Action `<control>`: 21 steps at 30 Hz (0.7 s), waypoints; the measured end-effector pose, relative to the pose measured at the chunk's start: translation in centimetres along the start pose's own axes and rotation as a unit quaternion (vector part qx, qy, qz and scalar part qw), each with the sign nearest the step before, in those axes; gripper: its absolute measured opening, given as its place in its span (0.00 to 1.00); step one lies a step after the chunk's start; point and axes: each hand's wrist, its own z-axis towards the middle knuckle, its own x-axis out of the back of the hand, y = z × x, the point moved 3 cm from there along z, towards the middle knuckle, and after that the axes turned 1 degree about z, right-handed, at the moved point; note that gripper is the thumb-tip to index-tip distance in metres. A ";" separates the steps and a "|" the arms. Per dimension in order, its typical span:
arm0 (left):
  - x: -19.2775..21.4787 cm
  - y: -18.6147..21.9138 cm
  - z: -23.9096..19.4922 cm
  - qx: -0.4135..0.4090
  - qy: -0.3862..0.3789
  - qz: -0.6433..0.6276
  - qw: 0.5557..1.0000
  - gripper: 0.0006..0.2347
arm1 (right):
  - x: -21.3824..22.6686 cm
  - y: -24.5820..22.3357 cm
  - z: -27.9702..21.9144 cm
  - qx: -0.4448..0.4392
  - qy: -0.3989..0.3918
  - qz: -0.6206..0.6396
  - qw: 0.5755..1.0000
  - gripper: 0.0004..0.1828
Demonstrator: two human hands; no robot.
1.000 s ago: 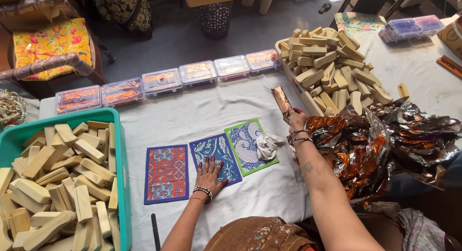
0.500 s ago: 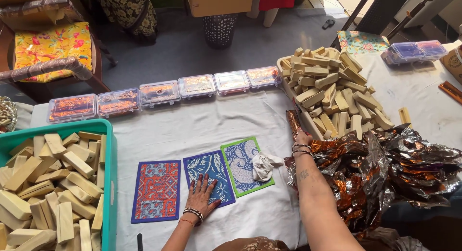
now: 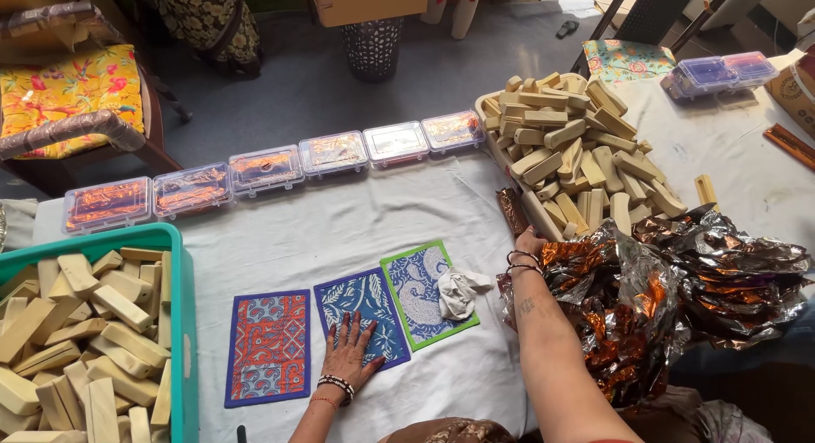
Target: The person picks up small wooden blocks from a tray and wraps them individually in foil. They use a white cloth to wipe the blocks before wrapping and place the wrapped items on the table.
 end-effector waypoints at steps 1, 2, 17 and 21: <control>-0.2 0.0 0.2 -0.002 0.000 0.002 1.000 0.36 | -0.2 0.1 0.3 -0.001 0.001 0.002 1.000 0.38; -0.5 -0.1 0.3 -0.002 0.005 0.007 1.000 0.36 | -0.2 0.4 0.6 0.020 -0.001 -0.017 1.000 0.39; -1.7 -0.5 0.6 -0.011 0.052 0.004 0.999 0.35 | 5.1 0.3 -26.1 0.443 -0.273 -0.492 0.698 0.34; -2.1 -0.5 0.6 -0.013 0.063 -0.001 0.998 0.35 | 8.5 7.8 -33.1 0.508 -0.364 -0.517 0.585 0.35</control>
